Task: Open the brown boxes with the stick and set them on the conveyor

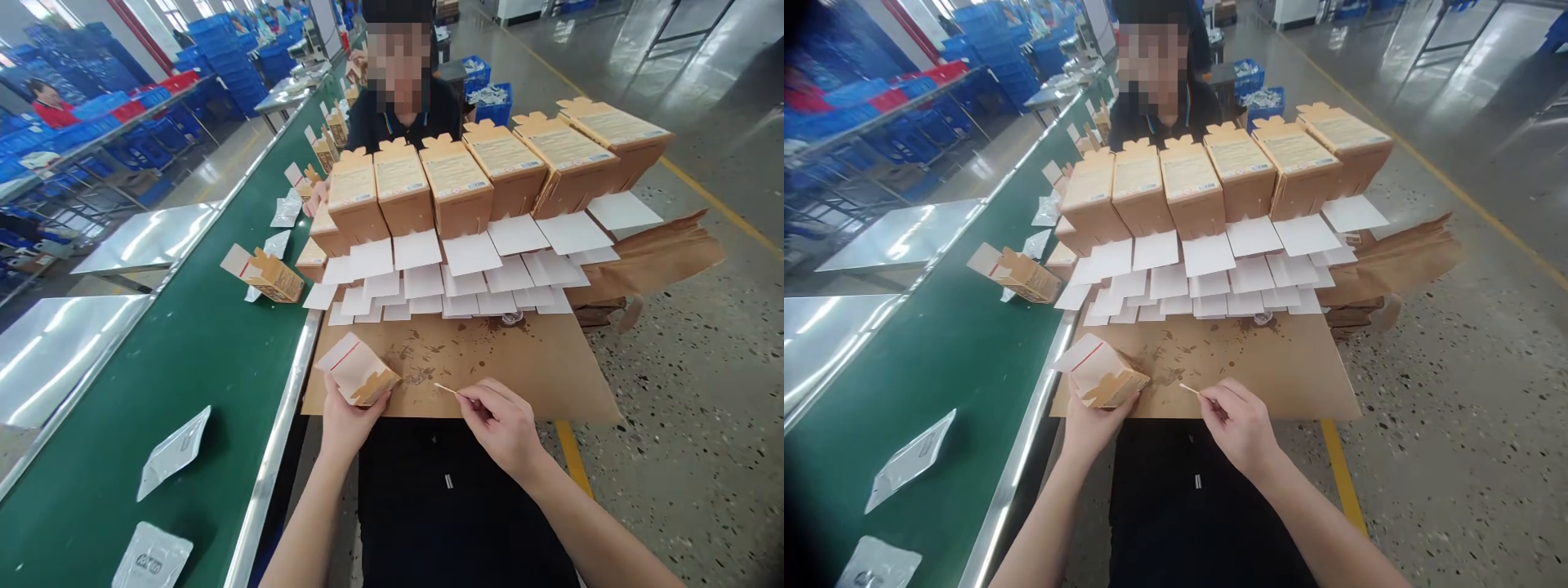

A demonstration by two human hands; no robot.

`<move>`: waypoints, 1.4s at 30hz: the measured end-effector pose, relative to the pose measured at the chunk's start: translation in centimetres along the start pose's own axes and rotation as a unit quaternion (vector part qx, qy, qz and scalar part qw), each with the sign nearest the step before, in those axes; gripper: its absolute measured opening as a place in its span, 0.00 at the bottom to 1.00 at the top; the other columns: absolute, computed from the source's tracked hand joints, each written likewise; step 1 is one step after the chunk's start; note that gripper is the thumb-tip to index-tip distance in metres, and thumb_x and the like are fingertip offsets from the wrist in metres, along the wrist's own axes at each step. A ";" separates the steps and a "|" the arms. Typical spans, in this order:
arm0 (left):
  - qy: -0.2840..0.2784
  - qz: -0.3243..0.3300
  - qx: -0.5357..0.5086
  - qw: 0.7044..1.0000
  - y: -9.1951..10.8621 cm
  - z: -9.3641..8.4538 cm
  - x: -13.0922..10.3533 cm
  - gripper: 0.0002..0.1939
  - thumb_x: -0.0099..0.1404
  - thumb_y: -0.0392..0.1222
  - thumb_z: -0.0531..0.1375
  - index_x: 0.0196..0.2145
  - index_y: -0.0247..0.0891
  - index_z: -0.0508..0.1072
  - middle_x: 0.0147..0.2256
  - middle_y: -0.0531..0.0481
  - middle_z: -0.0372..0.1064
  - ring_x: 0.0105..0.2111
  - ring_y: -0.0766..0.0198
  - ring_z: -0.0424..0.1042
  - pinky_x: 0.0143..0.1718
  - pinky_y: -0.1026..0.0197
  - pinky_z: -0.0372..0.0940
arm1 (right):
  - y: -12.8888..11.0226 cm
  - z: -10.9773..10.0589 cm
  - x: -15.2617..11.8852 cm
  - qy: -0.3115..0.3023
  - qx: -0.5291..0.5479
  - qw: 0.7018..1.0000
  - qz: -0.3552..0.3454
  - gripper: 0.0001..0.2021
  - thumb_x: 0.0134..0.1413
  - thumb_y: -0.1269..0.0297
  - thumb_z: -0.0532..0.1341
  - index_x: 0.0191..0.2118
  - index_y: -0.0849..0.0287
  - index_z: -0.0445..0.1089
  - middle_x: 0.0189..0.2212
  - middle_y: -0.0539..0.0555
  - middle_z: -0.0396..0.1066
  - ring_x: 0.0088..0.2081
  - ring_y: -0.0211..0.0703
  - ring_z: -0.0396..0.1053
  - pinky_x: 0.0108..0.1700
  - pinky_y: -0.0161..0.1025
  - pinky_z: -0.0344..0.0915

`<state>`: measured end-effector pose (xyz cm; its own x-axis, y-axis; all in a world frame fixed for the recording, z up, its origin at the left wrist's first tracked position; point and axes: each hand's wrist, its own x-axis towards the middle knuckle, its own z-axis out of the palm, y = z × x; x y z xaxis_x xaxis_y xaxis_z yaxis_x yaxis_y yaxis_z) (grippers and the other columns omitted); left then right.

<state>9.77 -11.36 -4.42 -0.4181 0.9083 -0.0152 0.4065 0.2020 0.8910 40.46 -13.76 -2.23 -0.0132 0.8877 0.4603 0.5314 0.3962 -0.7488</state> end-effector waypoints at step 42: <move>0.074 -0.044 0.017 0.996 12.5 -6.1 18.8 0.27 0.65 0.58 0.74 0.55 0.41 0.79 0.61 0.31 0.84 0.66 0.35 0.81 0.65 0.39 0.78 | 4.8 -10.6 1.9 0.145 -0.106 0.984 -0.001 0.14 0.75 0.54 0.72 0.34 0.48 0.88 0.25 0.51 0.81 0.22 0.44 0.75 0.26 0.41 0.75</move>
<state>2.00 5.97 9.21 -0.5678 0.8229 -0.0229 0.3893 0.2930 0.8733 51.95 -12.66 0.10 0.2102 0.7707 0.6016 0.6961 0.3140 -0.6456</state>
